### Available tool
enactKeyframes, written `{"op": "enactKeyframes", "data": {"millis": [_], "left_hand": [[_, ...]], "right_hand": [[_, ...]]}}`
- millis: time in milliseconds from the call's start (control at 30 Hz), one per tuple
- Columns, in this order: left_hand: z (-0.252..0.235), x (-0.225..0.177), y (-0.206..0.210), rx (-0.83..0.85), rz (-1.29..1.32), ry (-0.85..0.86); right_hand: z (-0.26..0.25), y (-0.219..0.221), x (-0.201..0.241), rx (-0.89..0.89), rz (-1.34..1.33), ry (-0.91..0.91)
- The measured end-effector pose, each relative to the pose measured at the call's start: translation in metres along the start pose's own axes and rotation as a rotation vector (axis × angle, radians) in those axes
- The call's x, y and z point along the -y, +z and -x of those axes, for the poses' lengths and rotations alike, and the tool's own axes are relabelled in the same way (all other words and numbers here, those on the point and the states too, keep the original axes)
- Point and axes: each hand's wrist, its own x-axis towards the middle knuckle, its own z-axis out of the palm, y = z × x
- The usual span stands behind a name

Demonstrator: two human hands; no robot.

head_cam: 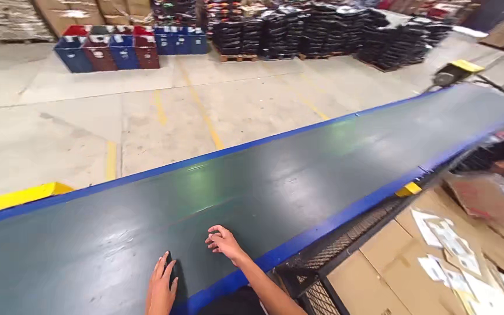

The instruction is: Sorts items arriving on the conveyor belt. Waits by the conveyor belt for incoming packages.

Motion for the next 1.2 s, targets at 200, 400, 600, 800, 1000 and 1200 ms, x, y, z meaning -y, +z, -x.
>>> {"op": "enactKeyframes", "data": {"millis": [200,400,600,800,1000,1200], "left_hand": [[0.026,0.010,-0.019,-0.066,0.005,-0.250],[0.055,0.021,-0.038,-0.104,0.118,-0.400],[0.104,0.039,-0.041,-0.215,0.200,-0.512],[0.147,0.040,-0.023,-0.354,0.224,-0.535],[0.155,0.025,-0.006,-0.433,0.245,-0.573],[0.158,0.025,-0.008,-0.519,0.222,-0.614]], "right_hand": [[0.008,0.034,-0.047,0.143,0.324,-0.144],[0.011,0.054,-0.040,0.278,0.218,-0.018],[-0.023,0.078,-0.010,0.249,-0.031,0.035],[-0.030,0.124,-0.010,0.474,0.407,-0.007],[-0.001,0.163,-0.039,0.752,0.579,0.038],[-0.004,0.149,-0.031,0.709,1.093,-0.535]]}}
